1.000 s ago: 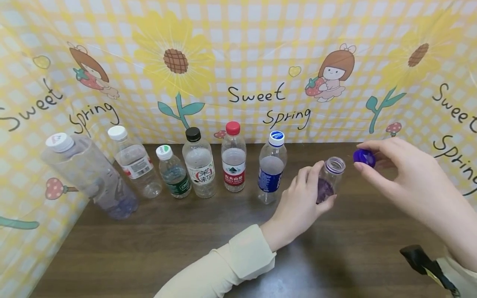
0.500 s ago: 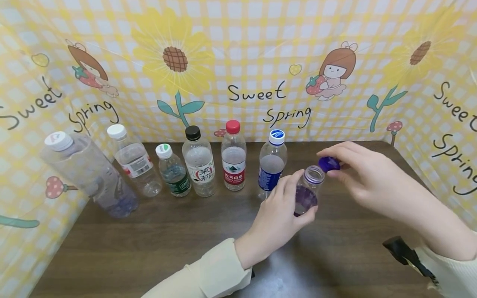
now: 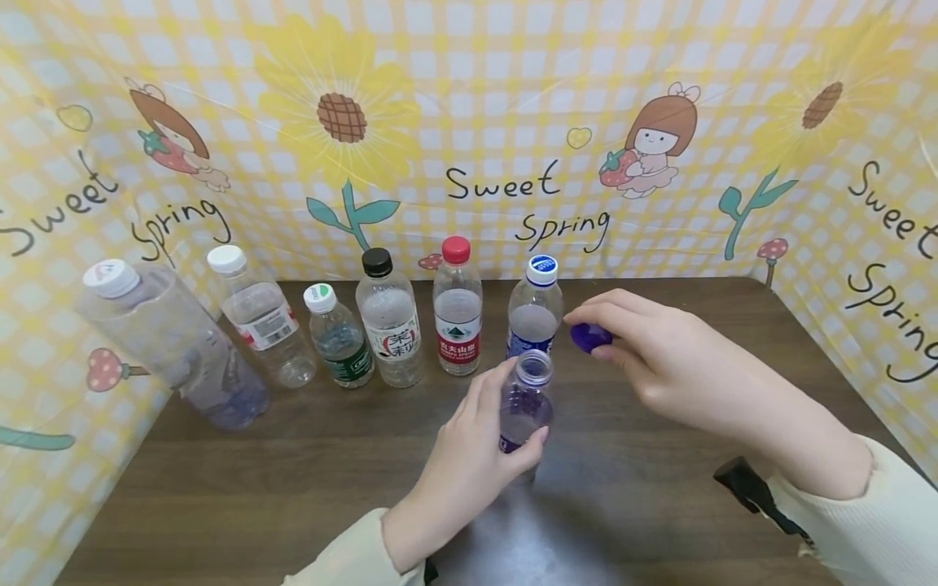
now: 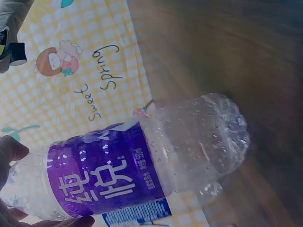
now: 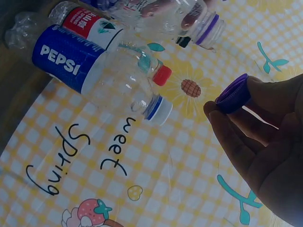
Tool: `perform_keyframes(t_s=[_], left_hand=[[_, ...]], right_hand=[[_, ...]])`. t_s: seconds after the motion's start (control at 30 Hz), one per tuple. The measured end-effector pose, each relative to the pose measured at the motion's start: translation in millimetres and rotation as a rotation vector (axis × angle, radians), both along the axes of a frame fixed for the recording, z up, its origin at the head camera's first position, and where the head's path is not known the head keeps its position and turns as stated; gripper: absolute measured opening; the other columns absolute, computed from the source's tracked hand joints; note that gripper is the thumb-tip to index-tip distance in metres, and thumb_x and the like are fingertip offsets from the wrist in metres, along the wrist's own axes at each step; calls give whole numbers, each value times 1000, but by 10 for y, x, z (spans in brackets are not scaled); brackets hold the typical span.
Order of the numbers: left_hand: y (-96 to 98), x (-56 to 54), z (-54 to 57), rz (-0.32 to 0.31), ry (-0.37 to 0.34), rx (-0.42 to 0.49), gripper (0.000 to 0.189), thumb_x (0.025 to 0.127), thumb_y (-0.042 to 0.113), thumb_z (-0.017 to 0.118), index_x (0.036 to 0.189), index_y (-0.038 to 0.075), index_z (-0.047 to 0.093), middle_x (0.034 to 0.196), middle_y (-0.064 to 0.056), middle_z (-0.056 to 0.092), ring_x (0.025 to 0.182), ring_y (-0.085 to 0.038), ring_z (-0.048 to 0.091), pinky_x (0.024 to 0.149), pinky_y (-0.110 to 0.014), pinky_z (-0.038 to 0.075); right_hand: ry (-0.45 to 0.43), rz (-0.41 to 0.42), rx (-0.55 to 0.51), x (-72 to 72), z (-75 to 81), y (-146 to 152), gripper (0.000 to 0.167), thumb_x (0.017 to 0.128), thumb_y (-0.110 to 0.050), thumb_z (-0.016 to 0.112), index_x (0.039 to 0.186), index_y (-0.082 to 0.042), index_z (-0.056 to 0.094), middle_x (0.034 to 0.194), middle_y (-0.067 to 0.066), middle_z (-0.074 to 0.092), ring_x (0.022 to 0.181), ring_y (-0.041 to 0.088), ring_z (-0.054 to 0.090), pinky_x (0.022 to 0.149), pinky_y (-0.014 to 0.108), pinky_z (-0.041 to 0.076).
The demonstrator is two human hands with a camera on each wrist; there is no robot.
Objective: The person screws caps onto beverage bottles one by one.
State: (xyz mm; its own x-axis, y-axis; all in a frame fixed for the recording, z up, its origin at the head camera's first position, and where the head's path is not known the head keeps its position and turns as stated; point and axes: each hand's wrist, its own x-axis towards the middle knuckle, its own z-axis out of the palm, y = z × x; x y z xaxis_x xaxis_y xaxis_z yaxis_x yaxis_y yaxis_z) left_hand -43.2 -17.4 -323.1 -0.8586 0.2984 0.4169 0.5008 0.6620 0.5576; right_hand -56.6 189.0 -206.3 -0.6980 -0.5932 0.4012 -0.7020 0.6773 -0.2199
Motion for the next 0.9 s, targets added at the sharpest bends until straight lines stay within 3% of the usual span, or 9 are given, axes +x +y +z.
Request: perform_keyframes(t_s=[0.27,0.47,0.7,0.9], left_hand=[[-221,46,-1,49,-29,12,77,80,32,76,141,13,34,129,-9,55,113,-24,61,88,-41,55],[-349,71,-40,99,10,19,78,77,30,79,140,15,36,126,-7,56,109,-22,63,83,-39,56],[-388,79,-66,76,45,35,78,75,29,80,139,16,38,125,-6,56,108,-20,63,82,-38,56],[-399,75,-106,64,93,64,77,72,29,82,136,16,41,124,-3,56,107,-18,63,82,-36,56]], right_hand=[[-56,26,5,0,0,-160,30,89,3,59,115,-12,63,110,-5,63,94,4,60,84,30,54],[-54,60,9,-20,-19,-285,30,88,2,61,115,-11,63,112,-2,63,94,5,63,82,28,55],[-71,102,36,-46,-8,-439,27,89,0,61,115,-9,62,115,0,61,98,8,62,85,28,54],[-53,192,66,-92,5,-552,29,89,0,61,116,-11,62,114,-3,64,104,7,62,90,26,52]])
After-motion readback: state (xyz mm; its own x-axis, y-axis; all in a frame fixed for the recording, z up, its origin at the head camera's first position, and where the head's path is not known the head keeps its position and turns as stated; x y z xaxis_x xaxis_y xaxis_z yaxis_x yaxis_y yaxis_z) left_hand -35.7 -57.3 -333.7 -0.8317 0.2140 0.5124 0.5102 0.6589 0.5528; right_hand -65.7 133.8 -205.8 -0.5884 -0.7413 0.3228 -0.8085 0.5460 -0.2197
